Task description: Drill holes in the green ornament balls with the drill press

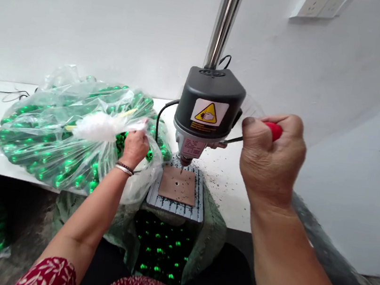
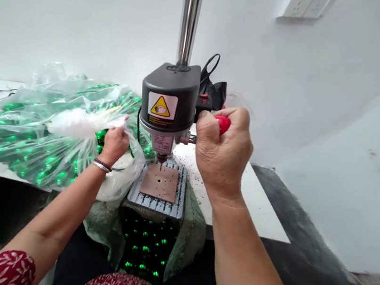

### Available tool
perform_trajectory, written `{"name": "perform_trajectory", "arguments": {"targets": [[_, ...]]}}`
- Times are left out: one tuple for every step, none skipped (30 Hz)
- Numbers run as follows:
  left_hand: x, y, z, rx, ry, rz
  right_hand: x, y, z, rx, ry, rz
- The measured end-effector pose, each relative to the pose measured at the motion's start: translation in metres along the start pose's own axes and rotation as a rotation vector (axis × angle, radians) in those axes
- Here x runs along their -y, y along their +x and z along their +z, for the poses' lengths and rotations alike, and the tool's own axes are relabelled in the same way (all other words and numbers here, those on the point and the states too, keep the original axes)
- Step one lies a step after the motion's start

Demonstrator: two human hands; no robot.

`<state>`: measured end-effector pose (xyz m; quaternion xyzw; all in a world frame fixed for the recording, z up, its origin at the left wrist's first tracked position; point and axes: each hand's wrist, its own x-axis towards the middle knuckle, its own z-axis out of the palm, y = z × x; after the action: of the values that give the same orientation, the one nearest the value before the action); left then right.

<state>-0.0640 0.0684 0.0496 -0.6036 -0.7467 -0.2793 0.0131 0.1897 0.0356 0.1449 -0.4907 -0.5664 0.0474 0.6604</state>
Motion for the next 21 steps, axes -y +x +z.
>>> {"name": "perform_trajectory", "arguments": {"targets": [[-0.001, 0.001, -0.007, -0.036, -0.001, 0.089, 0.0, -0.001, 0.0, -0.009, 0.003, 0.001], [-0.001, 0.001, -0.011, -0.038, -0.001, 0.162, 0.001, -0.001, 0.0, -0.015, 0.006, 0.004], [0.001, 0.001, -0.013, -0.012, 0.003, 0.21, 0.002, -0.002, 0.0, -0.02, 0.008, 0.004], [0.005, 0.0, -0.011, 0.036, 0.011, 0.221, 0.003, -0.003, 0.0, -0.022, 0.01, 0.005], [0.01, -0.001, -0.007, 0.093, 0.024, 0.195, 0.004, -0.004, -0.001, -0.023, 0.014, 0.006], [0.015, -0.003, -0.001, 0.147, 0.037, 0.15, 0.004, -0.004, -0.001, -0.021, 0.02, 0.006], [0.021, -0.004, 0.005, 0.193, 0.045, 0.103, 0.005, -0.005, -0.001, -0.019, 0.025, 0.004], [0.025, -0.005, 0.012, 0.236, 0.05, 0.075, 0.005, -0.005, -0.001, -0.018, 0.028, 0.001], [0.029, -0.007, 0.018, 0.278, 0.057, 0.071, 0.006, -0.005, -0.001, -0.019, 0.029, -0.003], [0.032, -0.009, 0.022, 0.317, 0.071, 0.093, 0.006, -0.005, -0.002, -0.019, 0.027, -0.006], [0.033, -0.012, 0.025, 0.354, 0.097, 0.123, 0.006, -0.005, -0.002, -0.021, 0.024, -0.008], [0.034, -0.015, 0.026, 0.394, 0.136, 0.148, 0.006, -0.005, -0.002, -0.023, 0.02, -0.007], [0.034, -0.019, 0.025, 0.433, 0.185, 0.155, 0.006, -0.005, -0.002, -0.026, 0.016, -0.005], [0.034, -0.024, 0.024, 0.464, 0.234, 0.15, 0.006, -0.005, -0.002, -0.029, 0.013, -0.004], [0.033, -0.03, 0.022, 0.486, 0.276, 0.139, 0.006, -0.005, -0.002, -0.031, 0.012, -0.001], [0.034, -0.035, 0.02, 0.504, 0.308, 0.13, 0.006, -0.005, -0.002, -0.033, 0.012, 0.001], [0.034, -0.04, 0.019, 0.514, 0.328, 0.127, 0.006, -0.006, -0.002, -0.032, 0.016, 0.002], [0.036, -0.043, 0.018, 0.512, 0.334, 0.132, 0.006, -0.006, -0.001, -0.028, 0.023, 0.003], [0.038, -0.046, 0.017, 0.502, 0.328, 0.144, 0.006, -0.006, -0.001, -0.023, 0.03, 0.003], [0.04, -0.047, 0.017, 0.492, 0.308, 0.159, 0.006, -0.007, -0.001, -0.015, 0.037, 0.002], [0.043, -0.046, 0.017, 0.487, 0.276, 0.172, 0.006, -0.007, -0.001, -0.008, 0.041, 0.001]]}}
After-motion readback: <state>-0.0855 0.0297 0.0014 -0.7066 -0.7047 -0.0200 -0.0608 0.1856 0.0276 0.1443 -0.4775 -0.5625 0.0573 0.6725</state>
